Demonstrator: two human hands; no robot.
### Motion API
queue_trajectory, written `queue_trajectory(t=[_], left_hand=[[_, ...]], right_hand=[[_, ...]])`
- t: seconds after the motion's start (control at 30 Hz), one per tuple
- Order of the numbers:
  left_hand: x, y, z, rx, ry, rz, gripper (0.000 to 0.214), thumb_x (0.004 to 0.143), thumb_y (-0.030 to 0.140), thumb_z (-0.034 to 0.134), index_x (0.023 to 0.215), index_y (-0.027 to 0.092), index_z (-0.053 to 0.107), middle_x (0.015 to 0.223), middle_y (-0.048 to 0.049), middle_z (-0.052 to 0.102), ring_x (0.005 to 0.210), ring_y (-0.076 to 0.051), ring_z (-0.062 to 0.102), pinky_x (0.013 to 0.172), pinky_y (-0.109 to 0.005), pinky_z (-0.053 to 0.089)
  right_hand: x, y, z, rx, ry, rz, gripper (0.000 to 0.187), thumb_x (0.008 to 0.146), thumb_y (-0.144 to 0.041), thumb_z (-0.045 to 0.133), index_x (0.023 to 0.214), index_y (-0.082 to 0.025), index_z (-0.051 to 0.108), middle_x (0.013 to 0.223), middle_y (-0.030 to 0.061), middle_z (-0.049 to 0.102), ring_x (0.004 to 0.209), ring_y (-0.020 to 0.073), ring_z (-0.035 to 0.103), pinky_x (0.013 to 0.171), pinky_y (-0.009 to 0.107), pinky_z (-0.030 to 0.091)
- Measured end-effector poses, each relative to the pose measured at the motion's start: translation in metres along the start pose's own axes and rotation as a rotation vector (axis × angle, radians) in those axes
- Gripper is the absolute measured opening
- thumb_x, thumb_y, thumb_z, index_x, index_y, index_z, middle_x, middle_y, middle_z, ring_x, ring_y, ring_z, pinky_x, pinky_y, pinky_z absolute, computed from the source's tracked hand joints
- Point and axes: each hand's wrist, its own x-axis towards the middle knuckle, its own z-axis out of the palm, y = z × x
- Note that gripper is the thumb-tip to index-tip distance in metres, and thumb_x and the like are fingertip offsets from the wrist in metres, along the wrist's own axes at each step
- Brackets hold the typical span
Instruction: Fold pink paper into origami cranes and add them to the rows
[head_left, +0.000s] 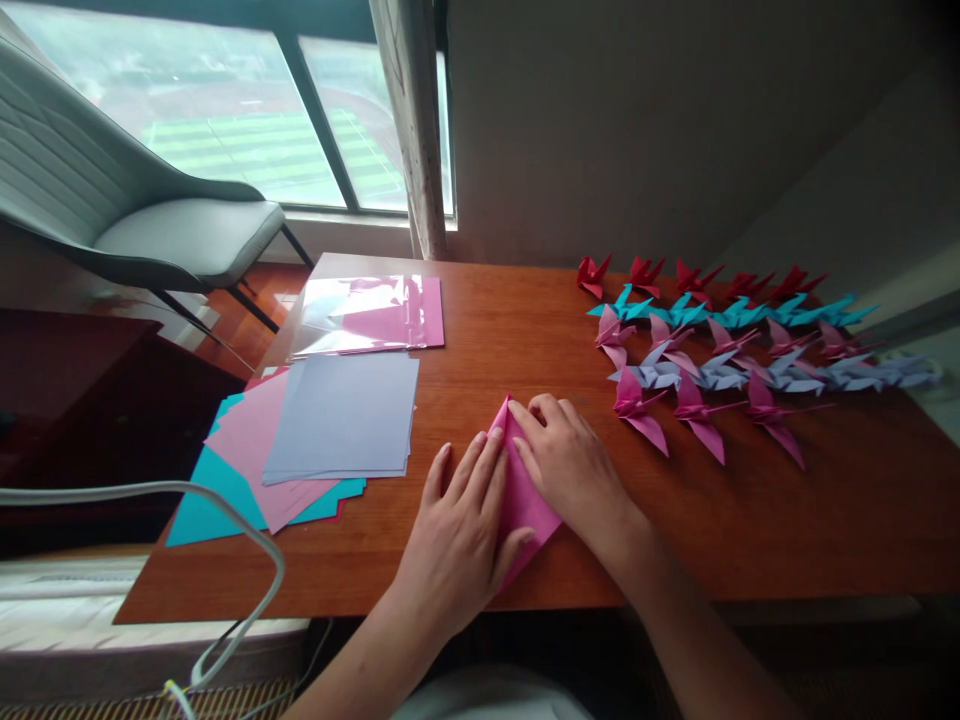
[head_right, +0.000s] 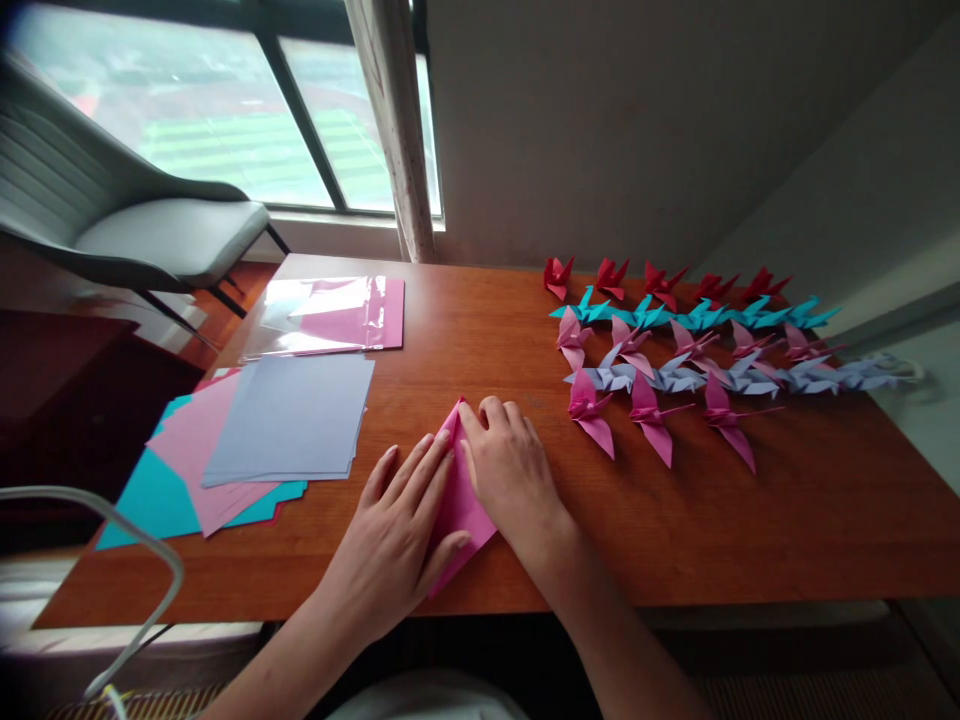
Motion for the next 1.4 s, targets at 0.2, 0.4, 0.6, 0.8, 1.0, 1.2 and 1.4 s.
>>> queue_trajectory(t=[0.2,0.4,0.6,0.8,1.0,1.2,1.4], left_hand=[[0.0,-0.002,-0.001,-0.009,-0.013,0.011,0.074,0.099,0.051,0.046,0.155,0.006,0.034,0.164,-0.0171,0.029,0.152,-0.033,0.028,0.124,-0.051,0.015],[-0.001,-0.009,-0.004,-0.041,-0.033,0.031,0.074,0.098,0.054,0.046,0.153,0.006,0.039,0.163,-0.016,0.031,0.151,-0.032,0.03,0.124,-0.047,0.017],[0.0,-0.009,-0.003,-0.028,-0.037,0.034,0.076,0.098,0.058,0.044,0.153,0.006,0.039,0.163,-0.0153,0.031,0.152,-0.033,0.028,0.124,-0.048,0.014],[0.0,-0.007,-0.001,-0.03,-0.036,0.024,0.074,0.098,0.059,0.042,0.152,0.007,0.042,0.163,-0.0135,0.033,0.152,-0.031,0.029,0.126,-0.046,0.01],[0.0,-0.007,-0.002,-0.029,-0.051,0.024,0.075,0.098,0.059,0.042,0.152,0.007,0.041,0.163,-0.0131,0.031,0.152,-0.031,0.027,0.126,-0.047,0.009],[0.0,-0.008,-0.003,-0.038,-0.043,0.027,0.073,0.099,0.056,0.043,0.154,0.009,0.038,0.163,-0.0132,0.032,0.152,-0.031,0.029,0.125,-0.048,0.015],[0.001,-0.008,-0.002,-0.04,-0.03,0.03,0.074,0.098,0.057,0.044,0.154,0.009,0.039,0.163,-0.0136,0.034,0.151,-0.032,0.03,0.125,-0.048,0.017]], right_hand=[[0.001,-0.002,0.0,-0.04,-0.017,0.003,0.043,0.097,-0.017,0.054,0.139,-0.02,0.057,0.113,0.0129,0.062,0.102,0.0272,0.056,0.088,0.04,0.052],[0.002,-0.002,0.0,-0.045,-0.033,0.002,0.041,0.097,-0.018,0.053,0.138,-0.02,0.058,0.112,0.0132,0.061,0.101,0.0275,0.055,0.086,0.04,0.053],[0.002,-0.003,0.0,-0.044,-0.049,0.015,0.041,0.099,-0.021,0.051,0.14,-0.02,0.057,0.114,0.0133,0.06,0.102,0.0276,0.054,0.087,0.041,0.053],[0.003,-0.004,-0.003,-0.047,-0.089,0.025,0.042,0.1,-0.023,0.049,0.141,-0.02,0.056,0.116,0.0133,0.059,0.104,0.0276,0.053,0.089,0.04,0.053],[0.003,-0.004,-0.003,-0.06,-0.092,0.029,0.042,0.1,-0.023,0.049,0.142,-0.02,0.055,0.116,0.0138,0.059,0.104,0.0275,0.054,0.089,0.04,0.053],[0.006,-0.005,-0.001,-0.075,-0.111,0.036,0.043,0.1,-0.023,0.049,0.143,-0.017,0.054,0.116,0.0153,0.059,0.105,0.0279,0.053,0.089,0.041,0.053],[0.008,-0.005,-0.002,-0.065,-0.133,0.049,0.046,0.099,-0.024,0.052,0.144,-0.017,0.053,0.117,0.0157,0.059,0.107,0.0284,0.053,0.09,0.041,0.053]])
